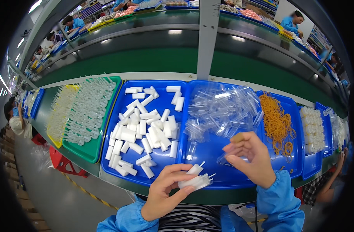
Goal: The person assembles small white cylindrical components by inserting clear plastic tubes into them and securing the bundle with a rubber band. They repeat this process multiple times, placing the finished bundles into a blue tray.
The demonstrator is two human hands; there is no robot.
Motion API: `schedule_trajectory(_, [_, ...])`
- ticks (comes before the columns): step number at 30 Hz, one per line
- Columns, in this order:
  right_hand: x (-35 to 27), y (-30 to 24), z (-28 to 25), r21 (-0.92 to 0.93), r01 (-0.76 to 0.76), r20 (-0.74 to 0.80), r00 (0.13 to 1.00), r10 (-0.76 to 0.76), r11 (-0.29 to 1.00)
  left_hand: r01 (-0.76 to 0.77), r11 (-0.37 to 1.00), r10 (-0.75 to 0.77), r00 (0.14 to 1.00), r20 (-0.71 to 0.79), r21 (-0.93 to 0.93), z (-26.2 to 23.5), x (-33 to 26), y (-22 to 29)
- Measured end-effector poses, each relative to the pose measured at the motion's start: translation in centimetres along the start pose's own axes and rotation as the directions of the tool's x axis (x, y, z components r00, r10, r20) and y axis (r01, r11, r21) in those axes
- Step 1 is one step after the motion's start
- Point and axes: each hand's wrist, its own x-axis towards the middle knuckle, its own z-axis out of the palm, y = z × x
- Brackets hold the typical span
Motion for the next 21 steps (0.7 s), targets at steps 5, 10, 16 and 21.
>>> schedule_trajectory(5, [-0.5,0.9,2.5,0.213,0.106,0.038,0.992,-0.117,0.971,-0.046,0.996,0.053,0.994,-0.091,0.082,0.1,-0.5,0.0])
schedule_trajectory(10, [0.2,0.6,3.9,0.294,0.085,-0.023,0.996,-0.082,0.952,-0.069,0.982,0.093,0.986,-0.136,0.173,-0.1,-0.8,-0.1])
schedule_trajectory(16, [-0.1,1.1,5.2,0.264,-0.02,0.06,0.998,0.004,0.964,-0.078,0.981,0.108,0.98,-0.168,0.177,-0.1,-0.9,-0.3])
schedule_trajectory(21, [-0.5,1.6,6.1,0.388,-0.037,0.005,0.999,0.039,0.921,-0.074,0.985,0.104,0.976,-0.192,0.157,0.0,-0.7,-0.6])
